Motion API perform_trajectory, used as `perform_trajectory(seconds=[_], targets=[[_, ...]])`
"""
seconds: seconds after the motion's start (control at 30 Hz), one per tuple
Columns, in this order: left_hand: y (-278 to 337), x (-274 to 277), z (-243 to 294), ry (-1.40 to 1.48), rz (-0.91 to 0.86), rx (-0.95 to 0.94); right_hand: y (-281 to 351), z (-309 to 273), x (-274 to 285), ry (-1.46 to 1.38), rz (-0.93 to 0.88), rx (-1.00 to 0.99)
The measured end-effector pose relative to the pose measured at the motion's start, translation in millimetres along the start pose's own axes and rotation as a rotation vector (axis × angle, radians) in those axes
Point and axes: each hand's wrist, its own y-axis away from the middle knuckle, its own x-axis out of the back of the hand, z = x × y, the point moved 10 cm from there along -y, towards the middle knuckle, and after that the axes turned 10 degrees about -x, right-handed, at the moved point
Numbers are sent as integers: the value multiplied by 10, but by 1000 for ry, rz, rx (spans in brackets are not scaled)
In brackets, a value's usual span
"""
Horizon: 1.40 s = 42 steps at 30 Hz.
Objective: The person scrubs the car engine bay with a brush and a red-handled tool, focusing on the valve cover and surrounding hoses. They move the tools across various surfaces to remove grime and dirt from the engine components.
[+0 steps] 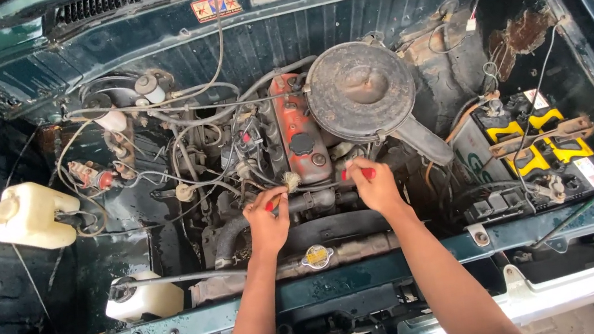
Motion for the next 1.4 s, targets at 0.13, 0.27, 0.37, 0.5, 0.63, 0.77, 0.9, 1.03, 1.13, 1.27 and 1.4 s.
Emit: perform_trajectory(seconds=[0.13,0.27,0.37,0.5,0.63,0.77,0.9,1.03,1.13,1.27,1.4], targets=[[-20,72,57,58,21,27,31,4,346,187,333,91],[-17,39,27,83,7,50,-22,62,326,468,516,200],[1,-42,-93,45,-9,65,23,-23,31,484,312,189],[-4,-57,-98,48,-27,71,231,-345,-185,427,143,227],[13,-77,-151,40,-17,78,156,-341,-187,-175,-59,145],[23,-76,-181,56,-17,81,-20,-481,446,-349,182,244],[-3,-83,-137,77,-25,70,-261,-672,1071,-360,311,172],[-6,-125,-151,67,-40,65,-924,-254,1198,101,307,-118],[-9,-144,-170,67,-48,75,-1392,-164,1153,275,315,-149],[-10,-15,-64,99,-42,107,-1502,-294,799,277,270,-103],[-36,-1,-101,98,-31,116,-701,-889,487,366,313,351]])
